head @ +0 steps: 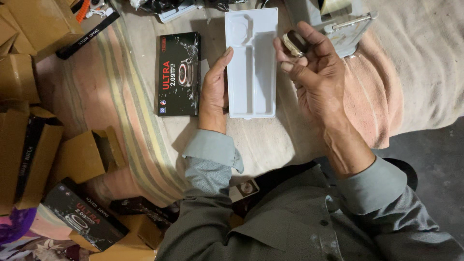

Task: The person unpacks a smartwatch box, removes the watch, strap, and charger, then repacks them into a cardboard shipping box and seals it with tape. The process is repeated for a second unit.

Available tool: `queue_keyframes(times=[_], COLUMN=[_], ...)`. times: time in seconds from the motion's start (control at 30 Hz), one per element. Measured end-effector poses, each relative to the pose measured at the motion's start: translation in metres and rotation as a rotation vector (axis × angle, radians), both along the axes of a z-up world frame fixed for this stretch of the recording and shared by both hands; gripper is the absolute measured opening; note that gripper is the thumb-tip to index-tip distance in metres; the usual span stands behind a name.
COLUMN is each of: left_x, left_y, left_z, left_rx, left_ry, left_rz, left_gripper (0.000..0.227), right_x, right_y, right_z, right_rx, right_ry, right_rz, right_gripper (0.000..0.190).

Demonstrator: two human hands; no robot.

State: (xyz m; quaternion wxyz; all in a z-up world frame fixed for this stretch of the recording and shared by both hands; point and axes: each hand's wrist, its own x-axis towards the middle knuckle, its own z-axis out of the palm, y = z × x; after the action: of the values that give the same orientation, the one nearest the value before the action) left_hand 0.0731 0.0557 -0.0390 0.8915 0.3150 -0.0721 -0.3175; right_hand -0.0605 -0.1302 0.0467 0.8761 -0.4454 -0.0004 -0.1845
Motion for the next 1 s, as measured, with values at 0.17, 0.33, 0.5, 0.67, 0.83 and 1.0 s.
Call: queue_keyframes(times=[0.17,0.33,0.5,0.67,0.83,1.0], left_x=[-0.002,-0.007,-0.009,-0.005,-0.007,-0.010], left_y=[-0.001,-0.003,-0.002,-0.002,-0.001,-0.003], left_z=[0.005,0.013,0.014,0.014,0.017,0.021], left_rx=[0.023,-0.014,0.018,0.007,0.013,-0.001], left_ry=[-0.044,0.038,0.017,-0.020,0.009,0.003], left_rz=[0.009,0.012,0.019,-0.036,-0.058,-0.083], left_gripper=[0.038,0.040,0.038,0.037,0.041,0.041], right_x=[0.001,0.000,-0.002,-0.008,-0.011,-0.008], right_y=[0.002,0.000,-0.002,-0.001,-0.004,-0.013], right_z=[-0.003,-0.004,-0.005,-0.001,0.012,0.031], right_rx=[-0.003,0.026,0.088,0.228,0.333,0.138], right_ry=[0.096,0.125,0.167,0.136,0.154,0.267], right_rz=[-0.066,0.019,0.169,0.239,0.272,0.148], right_gripper=[0.031,0.031,0.064,0.065,0.040,0.049])
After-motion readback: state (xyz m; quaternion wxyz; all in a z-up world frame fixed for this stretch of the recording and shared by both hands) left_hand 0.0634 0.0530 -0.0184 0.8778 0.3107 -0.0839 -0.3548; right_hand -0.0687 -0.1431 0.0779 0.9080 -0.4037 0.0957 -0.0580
